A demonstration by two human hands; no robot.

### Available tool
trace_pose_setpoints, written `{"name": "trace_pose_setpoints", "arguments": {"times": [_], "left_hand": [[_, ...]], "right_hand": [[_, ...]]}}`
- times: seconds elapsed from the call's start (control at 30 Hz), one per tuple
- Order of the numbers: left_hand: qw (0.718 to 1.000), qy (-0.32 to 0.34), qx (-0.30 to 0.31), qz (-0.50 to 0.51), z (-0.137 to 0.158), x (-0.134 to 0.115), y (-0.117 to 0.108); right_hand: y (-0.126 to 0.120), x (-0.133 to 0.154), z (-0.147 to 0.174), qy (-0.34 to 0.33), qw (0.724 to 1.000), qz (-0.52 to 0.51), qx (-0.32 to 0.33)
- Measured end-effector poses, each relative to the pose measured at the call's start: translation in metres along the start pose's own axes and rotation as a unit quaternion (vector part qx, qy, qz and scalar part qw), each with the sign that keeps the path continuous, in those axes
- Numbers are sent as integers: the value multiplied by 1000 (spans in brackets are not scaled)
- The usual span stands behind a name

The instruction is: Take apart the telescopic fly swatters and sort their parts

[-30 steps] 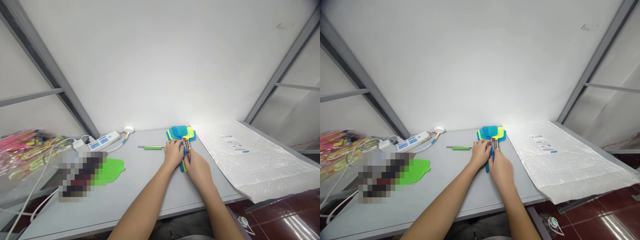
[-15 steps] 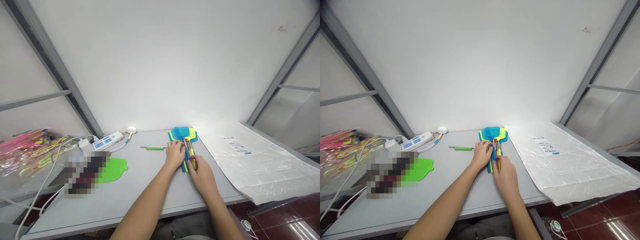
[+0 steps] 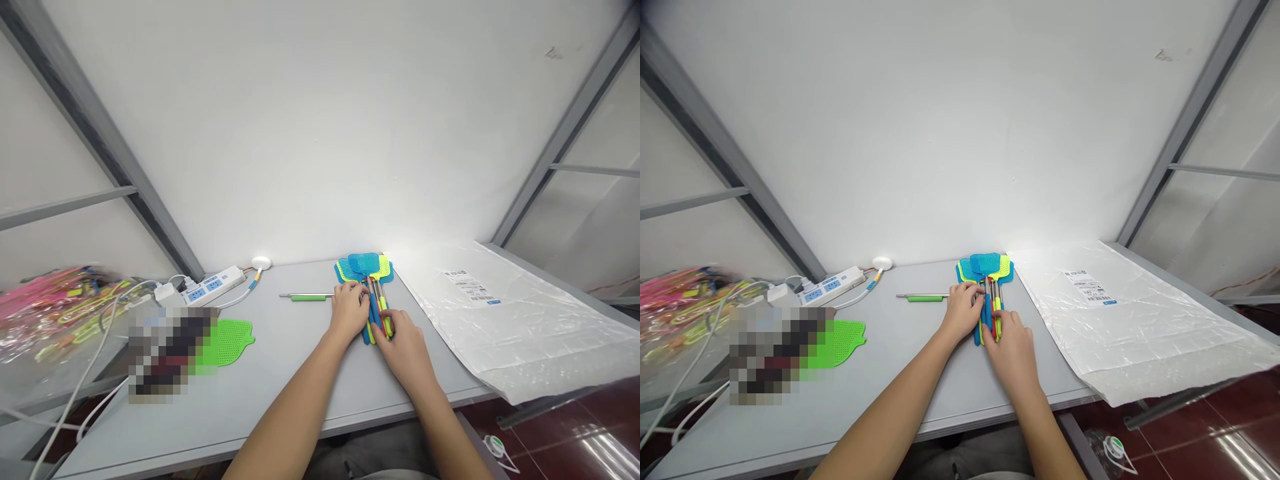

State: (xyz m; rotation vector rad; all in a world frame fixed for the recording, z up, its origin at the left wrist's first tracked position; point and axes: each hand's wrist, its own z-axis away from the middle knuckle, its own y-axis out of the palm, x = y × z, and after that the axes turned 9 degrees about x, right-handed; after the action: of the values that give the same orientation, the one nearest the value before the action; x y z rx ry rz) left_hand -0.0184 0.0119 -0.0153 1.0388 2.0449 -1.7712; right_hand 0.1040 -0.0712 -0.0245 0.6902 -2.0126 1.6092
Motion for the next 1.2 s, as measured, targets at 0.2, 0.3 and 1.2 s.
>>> {"name": "trace_pose_setpoints", "arguments": {"times": [0.2,0.3,1.2], "left_hand": [[1000,8,0,6,0,0,2],[1000,10,-2,8,0,-1,2],[986,-32,159,-27,7,-4,8]], "right_hand": [[-1,-2,0,17,999,-37,-20],[0,-4,0,24,998,-48,-29],[9,-8,-3,-21,998,33,54]]}}
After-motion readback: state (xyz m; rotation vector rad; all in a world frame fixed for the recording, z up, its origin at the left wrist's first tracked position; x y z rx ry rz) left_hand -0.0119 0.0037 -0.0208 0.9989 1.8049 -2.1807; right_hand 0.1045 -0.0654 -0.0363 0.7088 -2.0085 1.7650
